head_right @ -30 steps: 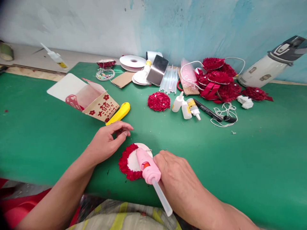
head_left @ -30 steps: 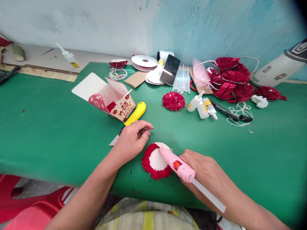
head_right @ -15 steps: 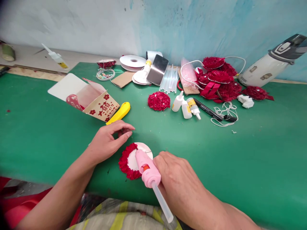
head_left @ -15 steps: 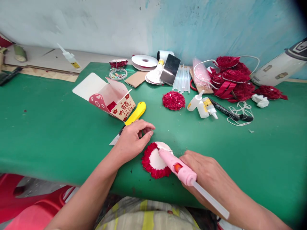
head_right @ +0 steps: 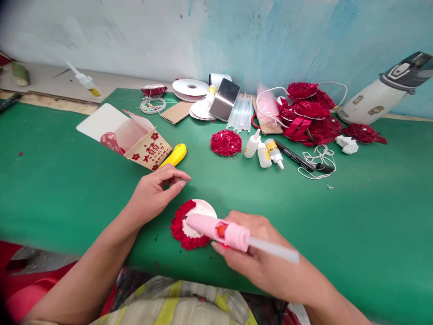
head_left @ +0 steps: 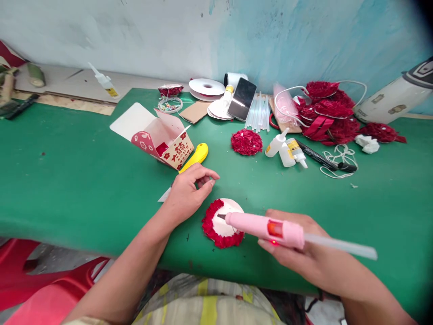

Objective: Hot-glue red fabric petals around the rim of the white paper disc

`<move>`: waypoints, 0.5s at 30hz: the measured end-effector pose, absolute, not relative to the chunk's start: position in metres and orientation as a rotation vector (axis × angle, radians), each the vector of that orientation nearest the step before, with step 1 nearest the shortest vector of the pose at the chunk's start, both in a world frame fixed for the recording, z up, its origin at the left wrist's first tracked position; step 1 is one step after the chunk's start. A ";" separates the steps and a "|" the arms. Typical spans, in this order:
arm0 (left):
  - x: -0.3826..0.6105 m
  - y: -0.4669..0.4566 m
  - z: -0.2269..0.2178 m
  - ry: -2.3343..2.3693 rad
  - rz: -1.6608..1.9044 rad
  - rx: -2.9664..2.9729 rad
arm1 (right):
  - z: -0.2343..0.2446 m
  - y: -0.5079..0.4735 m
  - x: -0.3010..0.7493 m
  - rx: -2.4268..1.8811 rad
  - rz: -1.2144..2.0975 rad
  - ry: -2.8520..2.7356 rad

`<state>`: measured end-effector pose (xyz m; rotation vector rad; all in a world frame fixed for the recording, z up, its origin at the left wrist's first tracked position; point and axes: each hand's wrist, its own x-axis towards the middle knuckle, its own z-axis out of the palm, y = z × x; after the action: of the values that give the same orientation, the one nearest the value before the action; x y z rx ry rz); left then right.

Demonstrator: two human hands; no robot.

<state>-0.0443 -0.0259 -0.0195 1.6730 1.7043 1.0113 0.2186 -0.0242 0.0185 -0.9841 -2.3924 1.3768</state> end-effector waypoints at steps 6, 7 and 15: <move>-0.046 -0.028 -0.018 1.669 1.250 1.415 | 0.006 -0.007 0.236 -0.994 1.995 -1.745; -0.046 -0.029 -0.018 1.676 1.322 1.352 | 0.005 -0.005 0.236 -0.942 2.027 -1.689; -0.048 -0.030 -0.014 1.300 1.869 1.152 | 0.004 0.005 0.220 -0.752 2.137 -1.404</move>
<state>-0.0483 -0.0296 -0.0142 1.1523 1.2997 1.8694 0.2200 0.0050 0.0037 -0.7515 -1.4038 2.1366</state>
